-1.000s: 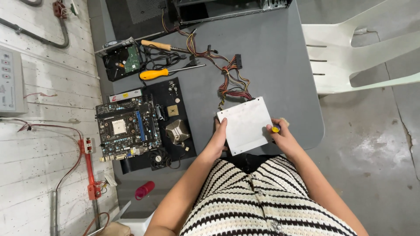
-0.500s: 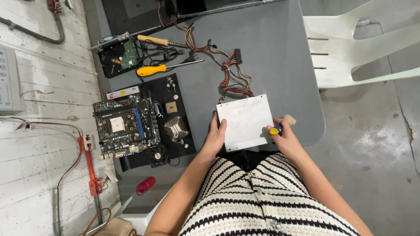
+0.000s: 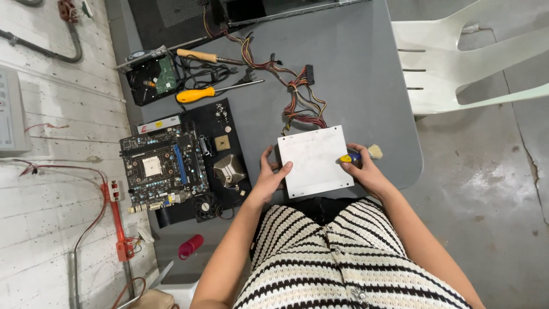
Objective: The person is using a brush to clean dust off a hard drive and then a power supply unit on a repair bench.
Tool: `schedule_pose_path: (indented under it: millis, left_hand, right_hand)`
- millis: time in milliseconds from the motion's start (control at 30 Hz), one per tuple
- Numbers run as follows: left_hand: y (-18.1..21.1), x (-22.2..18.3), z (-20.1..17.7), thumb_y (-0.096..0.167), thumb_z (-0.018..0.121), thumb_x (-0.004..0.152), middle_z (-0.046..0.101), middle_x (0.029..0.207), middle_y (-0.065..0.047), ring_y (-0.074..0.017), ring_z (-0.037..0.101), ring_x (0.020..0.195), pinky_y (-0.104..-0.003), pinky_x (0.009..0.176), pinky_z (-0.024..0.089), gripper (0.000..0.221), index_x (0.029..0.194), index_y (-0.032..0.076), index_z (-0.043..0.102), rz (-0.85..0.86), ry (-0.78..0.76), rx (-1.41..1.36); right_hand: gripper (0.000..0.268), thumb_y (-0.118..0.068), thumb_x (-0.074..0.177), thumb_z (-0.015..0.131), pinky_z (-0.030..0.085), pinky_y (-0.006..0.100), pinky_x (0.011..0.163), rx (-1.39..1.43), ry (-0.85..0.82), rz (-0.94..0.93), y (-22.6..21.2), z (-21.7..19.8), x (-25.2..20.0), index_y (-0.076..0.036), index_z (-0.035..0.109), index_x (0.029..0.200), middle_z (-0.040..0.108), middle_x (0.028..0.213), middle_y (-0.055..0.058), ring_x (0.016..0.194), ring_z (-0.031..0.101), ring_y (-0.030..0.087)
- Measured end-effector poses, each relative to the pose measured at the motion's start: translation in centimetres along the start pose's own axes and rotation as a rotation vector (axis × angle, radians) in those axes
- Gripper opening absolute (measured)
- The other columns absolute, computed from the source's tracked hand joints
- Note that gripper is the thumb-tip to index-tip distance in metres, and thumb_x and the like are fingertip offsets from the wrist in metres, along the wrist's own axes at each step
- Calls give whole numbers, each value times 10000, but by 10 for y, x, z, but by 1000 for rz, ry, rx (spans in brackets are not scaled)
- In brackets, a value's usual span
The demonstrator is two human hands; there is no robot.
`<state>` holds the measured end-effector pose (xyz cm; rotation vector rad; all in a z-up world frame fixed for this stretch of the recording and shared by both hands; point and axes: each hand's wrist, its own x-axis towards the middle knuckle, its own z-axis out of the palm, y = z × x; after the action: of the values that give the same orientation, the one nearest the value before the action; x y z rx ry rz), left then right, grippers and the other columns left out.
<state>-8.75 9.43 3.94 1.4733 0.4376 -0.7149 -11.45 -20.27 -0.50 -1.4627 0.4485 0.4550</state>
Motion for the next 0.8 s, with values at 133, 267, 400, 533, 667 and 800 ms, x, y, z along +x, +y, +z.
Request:
schedule_pose_path:
  millis: [133,267,400,533,667,800]
  left_hand:
    - [1,0,-3,471,767,902,367,1474,-368,-536,441,1371,-630,983,501,1092,1633,208,0,-12,-14,-23]
    - [8,-3,-5,462,781,889,363,1473,-368,-524,439,1380,-614,990,506,1104,1633,210,5,-30,-13,-34]
    - [2,-5,-8,454,805,868,357,1472,-339,-473,439,1389,-564,973,519,1129,1634,203,16,-73,-17,-86]
    - [4,-10,-7,454,836,841,369,1458,-345,-453,444,1387,-576,1008,494,1172,1628,196,6,-75,-4,-82]
    - [7,-21,-3,448,868,807,438,1362,-330,-397,517,1275,-534,960,519,1207,1606,159,11,2,31,-82]
    - [18,-38,11,411,884,784,497,1302,-360,-403,585,1167,-508,895,566,1178,1567,133,50,136,47,-51]
  right_hand:
    - [709,-290,875,820,455,351,931,-89,-47,-2,16,-9,8,-88,393,1404,451,1093,91,1046,457,214]
    - [708,-271,812,872,425,313,845,-68,-114,-33,-3,-2,6,-149,366,1291,423,1013,39,956,462,172]
    - [776,-270,798,896,443,335,872,-5,-148,-61,45,-22,38,-167,304,1290,442,1074,70,991,475,194]
    - [778,-285,789,890,430,286,842,36,-135,-94,60,-25,43,-183,305,1291,429,1044,42,972,472,153]
    - [806,-271,766,883,499,364,847,125,-175,-87,59,-30,34,-208,295,1315,472,1135,91,1004,535,219]
    - [794,-280,727,846,523,470,879,212,-146,-74,-7,-15,-24,-206,328,1324,497,1235,159,1073,546,317]
